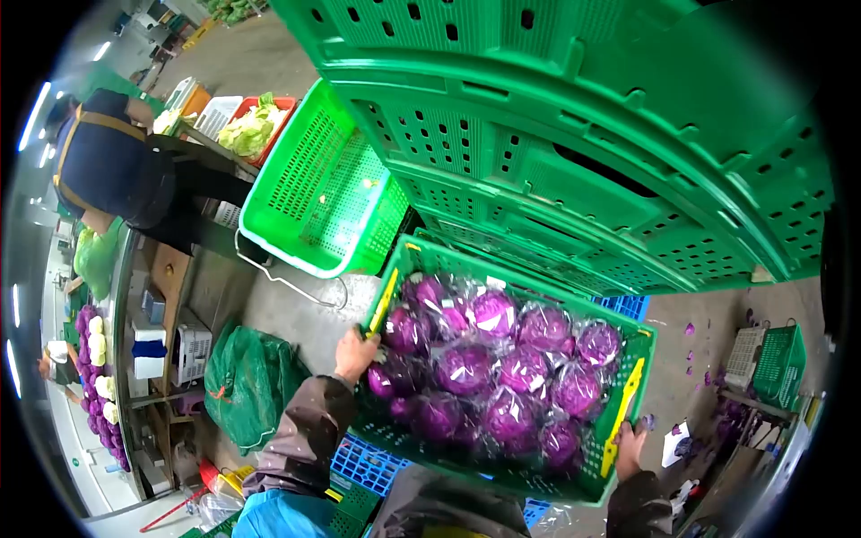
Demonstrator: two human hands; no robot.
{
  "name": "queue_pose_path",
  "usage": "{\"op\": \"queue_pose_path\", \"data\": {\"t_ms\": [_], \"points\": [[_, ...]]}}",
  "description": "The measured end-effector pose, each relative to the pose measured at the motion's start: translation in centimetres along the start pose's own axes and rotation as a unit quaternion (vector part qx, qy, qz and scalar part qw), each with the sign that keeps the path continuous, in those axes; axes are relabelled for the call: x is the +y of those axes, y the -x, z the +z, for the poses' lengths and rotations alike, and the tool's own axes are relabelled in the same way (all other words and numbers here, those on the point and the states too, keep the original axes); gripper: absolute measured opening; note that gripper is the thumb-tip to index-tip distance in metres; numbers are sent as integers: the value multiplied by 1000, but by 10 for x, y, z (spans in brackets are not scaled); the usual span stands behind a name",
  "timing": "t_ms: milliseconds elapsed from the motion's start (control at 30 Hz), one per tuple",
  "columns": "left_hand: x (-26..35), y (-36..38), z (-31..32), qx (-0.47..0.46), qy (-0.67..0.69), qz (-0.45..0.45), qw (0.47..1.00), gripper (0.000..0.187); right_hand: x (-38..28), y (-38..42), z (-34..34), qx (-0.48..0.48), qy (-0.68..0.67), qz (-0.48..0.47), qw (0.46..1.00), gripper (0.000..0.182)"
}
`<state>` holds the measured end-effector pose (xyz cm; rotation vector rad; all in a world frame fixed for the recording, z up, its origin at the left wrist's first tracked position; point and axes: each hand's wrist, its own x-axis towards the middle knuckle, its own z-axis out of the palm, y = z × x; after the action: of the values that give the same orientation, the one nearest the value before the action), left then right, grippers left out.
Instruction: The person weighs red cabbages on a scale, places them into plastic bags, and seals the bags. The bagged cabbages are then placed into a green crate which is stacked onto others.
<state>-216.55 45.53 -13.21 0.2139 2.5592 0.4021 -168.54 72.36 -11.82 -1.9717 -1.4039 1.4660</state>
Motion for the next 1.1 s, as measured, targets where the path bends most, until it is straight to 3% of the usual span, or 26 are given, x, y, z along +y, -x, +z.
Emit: {"op": "queue_pose_path", "data": {"t_ms": [33, 100, 167, 233, 300, 367, 433, 533, 633, 667, 700, 733, 767, 800, 833, 867, 900, 933, 1000, 1033, 1100], "points": [[-3, -20, 3, 14, 15, 9, 1000, 43, 5, -10, 23, 15, -24, -19, 999, 14], [-6, -54, 12, 63, 52, 19, 996, 42, -6, -24, 59, -44, 23, -37, 998, 16], [-3, -82, 20, 63, 63, 9, 996, 43, 13, -54, 95, -48, -51, -43, 997, 19], [-13, -99, 34, 76, 75, 35, 994, 46, 17, -63, 116, -21, -89, -10, 996, 12], [-34, -129, 66, 112, 59, 45, 991, 43, 36, -83, 132, 20, -30, -14, 999, 5], [-6, -124, 59, 101, 16, -44, 994, 41, 31, -77, 136, 24, 43, -58, 997, 12], [-15, -120, 66, 159, 11, 21, 987, 35, 43, -85, 133, 39, -15, -41, 998, 17], [-17, -126, 68, 175, -16, 35, 984, 36, 52, -92, 132, 68, 63, -54, 994, 13], [-22, -128, 73, 211, -66, 58, 973, 45, 59, -93, 127, 97, 144, 4, 985, 26], [-29, -132, 77, 221, -79, 80, 969, 43, 67, -99, 122, 71, 170, -1, 983, 30], [-24, -131, 69, 170, -75, 71, 980, 41, 113, -121, 114, 117, 285, -52, 950, 34], [-34, -137, 70, 148, -68, 87, 983, 40, 45, -88, 127, 59, 275, -26, 959, 40], [-43, -137, 72, 179, -71, 178, 965, 45, 17, -74, 130, 26, 323, -6, 946, 43], [-64, -144, 79, 208, -149, 248, 934, 54, 23, -71, 126, -11, 335, -27, 942, 49], [-35, -118, 70, 188, -172, 174, 951, 63, 56, -71, 123, 37, 353, -173, 919, 54], [-41, -113, 72, 166, -162, 102, 967, 69, 44, -51, 122, 28, 348, -173, 921, 58], [-41, -94, 73, 177, -175, 116, 962, 73, 47, -35, 117, 44, 291, -207, 933, 55], [-54, -85, 76, 217, -178, 225, 933, 75, 54, -16, 110, 45, 271, -194, 942, 53], [-63, -49, 81, 158, -240, 271, 919, 77, 60, 25, 89, 11, 216, -120, 969, 47], [-50, -16, 84, 107, -164, 315, 929, 74, 96, 42, 83, 42, 234, -125, 963, 41], [-71, 13, 90, -50, -186, 359, 913, 70, 126, 77, 56, -62, 108, 0, 992, 33]]}}
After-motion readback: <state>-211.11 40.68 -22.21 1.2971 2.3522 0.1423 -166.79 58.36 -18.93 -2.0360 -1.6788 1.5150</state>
